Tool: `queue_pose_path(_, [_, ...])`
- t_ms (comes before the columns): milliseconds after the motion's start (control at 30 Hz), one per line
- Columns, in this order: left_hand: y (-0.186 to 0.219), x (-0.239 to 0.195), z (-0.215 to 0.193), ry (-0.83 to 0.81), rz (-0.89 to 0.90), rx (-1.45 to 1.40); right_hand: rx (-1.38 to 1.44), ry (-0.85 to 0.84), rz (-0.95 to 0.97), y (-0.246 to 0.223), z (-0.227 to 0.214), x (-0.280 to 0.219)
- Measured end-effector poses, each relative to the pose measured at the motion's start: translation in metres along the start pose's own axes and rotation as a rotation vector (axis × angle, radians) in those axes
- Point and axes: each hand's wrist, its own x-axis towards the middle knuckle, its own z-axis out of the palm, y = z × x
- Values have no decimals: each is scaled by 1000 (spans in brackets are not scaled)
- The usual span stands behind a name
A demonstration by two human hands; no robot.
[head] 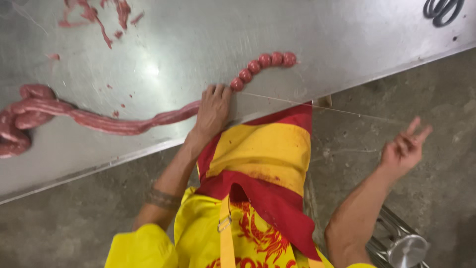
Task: The person ties string around long links of processed meat to form individual sausages and then uses scissors to cut them apart on a metal table.
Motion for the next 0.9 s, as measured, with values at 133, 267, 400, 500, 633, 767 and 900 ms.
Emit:
queue_pose_path(133, [5,2,-31,-41,-302,-451,-1932,-421,266,159,104,67])
queue_pose_path(267, [-5,20,-35,-207,-897,-814,-2581,-1421,-227,367,146,-32])
queue_pose_path(400, [-12,32,-14,-309,-694,-587,-1966,-1836,-148,328,124,-209])
queue_pose_path(500, [-2,33,6,-422,-616,-204,-1478,-606,1067,148,99,-174])
queue_pose_path(633, [-25,47,9,-151,-736,-818,-2441,-346,831,-96,46,-159])
queue_pose_path(767, [-39,55,8,-211,-1125,-1700,-1619,-13,1091,-132,-46,-161])
queue_pose_path(900, [-19,50,13,-366,-937,-1355,-931,-178,433,-51,-41,-130])
